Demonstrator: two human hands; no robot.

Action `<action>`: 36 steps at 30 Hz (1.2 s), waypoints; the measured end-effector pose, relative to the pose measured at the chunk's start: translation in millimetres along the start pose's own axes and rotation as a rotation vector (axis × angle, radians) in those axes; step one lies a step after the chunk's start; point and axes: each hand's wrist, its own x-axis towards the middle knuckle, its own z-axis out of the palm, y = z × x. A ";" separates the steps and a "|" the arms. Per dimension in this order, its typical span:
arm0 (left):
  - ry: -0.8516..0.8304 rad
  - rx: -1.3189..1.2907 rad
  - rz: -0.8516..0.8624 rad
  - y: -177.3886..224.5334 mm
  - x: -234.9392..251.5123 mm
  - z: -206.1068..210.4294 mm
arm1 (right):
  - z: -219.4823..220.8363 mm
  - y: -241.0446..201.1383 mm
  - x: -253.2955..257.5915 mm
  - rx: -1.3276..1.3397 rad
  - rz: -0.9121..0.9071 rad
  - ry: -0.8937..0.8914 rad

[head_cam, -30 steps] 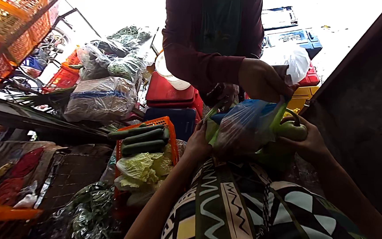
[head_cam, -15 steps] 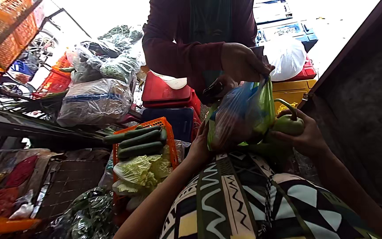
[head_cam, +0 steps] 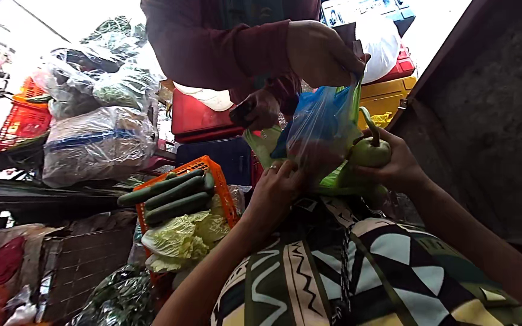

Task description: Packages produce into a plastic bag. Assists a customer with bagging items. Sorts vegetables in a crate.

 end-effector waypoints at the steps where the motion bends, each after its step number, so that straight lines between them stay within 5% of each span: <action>1: -0.113 0.004 -0.008 -1.4 7.5 -6.4 | 1.7 -0.2 0.4 0.003 -0.009 -0.004; 4: -0.391 -0.092 0.023 -3.1 26.6 -20.1 | 1.2 1.4 2.3 0.029 -0.023 -0.002; 8: -0.491 -0.374 0.208 9.2 49.2 0.5 | -0.8 5.7 5.4 0.069 -0.011 0.038; 12: -0.670 -0.302 -0.006 52.6 77.4 20.4 | -2.7 8.3 7.8 0.077 0.053 0.108; 15: -0.612 -0.364 -0.026 66.9 81.3 20.1 | -0.9 8.5 13.8 0.061 0.101 0.154; 22: 0.006 -0.868 0.140 36.2 85.4 1.7 | 7.7 8.9 37.6 0.141 0.089 -0.062; 27: -0.023 -1.099 -0.070 19.3 86.2 -25.5 | 28.1 12.9 47.0 0.143 0.107 -0.264; 32: -0.081 -0.917 -0.185 -9.9 93.0 -56.4 | 37.3 -7.4 52.9 -0.113 0.059 -0.306; 36: -0.122 -0.883 -0.242 -28.9 88.9 -64.9 | 64.8 -26.1 54.7 -0.453 -0.019 -0.099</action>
